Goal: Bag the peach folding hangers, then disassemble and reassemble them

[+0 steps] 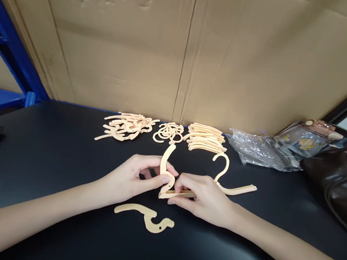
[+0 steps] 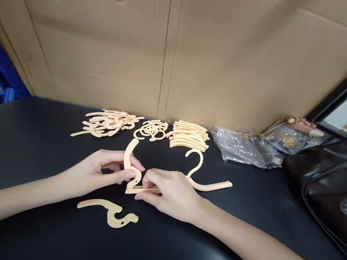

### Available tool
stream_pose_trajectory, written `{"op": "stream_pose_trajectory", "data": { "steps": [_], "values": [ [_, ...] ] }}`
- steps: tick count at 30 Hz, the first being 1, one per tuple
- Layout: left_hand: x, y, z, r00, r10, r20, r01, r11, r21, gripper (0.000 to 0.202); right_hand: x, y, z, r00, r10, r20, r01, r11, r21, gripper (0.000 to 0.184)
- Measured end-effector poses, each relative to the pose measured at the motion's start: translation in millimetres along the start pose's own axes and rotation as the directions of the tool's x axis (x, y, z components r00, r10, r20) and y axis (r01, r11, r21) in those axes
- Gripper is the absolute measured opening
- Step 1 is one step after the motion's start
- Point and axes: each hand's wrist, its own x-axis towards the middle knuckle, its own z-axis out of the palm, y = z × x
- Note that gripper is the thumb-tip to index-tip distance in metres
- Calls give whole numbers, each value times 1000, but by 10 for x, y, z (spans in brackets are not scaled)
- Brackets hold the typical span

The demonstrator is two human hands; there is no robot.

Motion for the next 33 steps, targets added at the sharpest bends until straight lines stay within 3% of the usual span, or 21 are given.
{"op": "stream_pose_trajectory", "data": {
  "steps": [9, 14, 18, 24, 33],
  "values": [
    [-2, -89, -12, 991, -20, -129, 4, 992, -123, 21, 67, 47, 11, 975, 195, -110, -161, 952, 260, 26],
    [25, -107, -23, 992, -12, -123, -10, 984, -176, 23, 83, 132, 37, 941, 327, -84, -243, 829, 504, 32],
    [32, -131, -25, 989, -30, -143, -2, 975, -223, 29, 95, 163, 39, 931, 355, -80, -237, 758, 607, 36],
    [25, -124, 5, 971, -83, -223, 31, 974, -225, 29, 101, 171, 23, 931, 355, -83, -235, 758, 608, 36],
    [14, -115, 10, 977, -82, -198, 38, 975, -218, 23, 93, 104, -6, 969, 197, -146, -148, 945, 290, 24]
  ]
}}
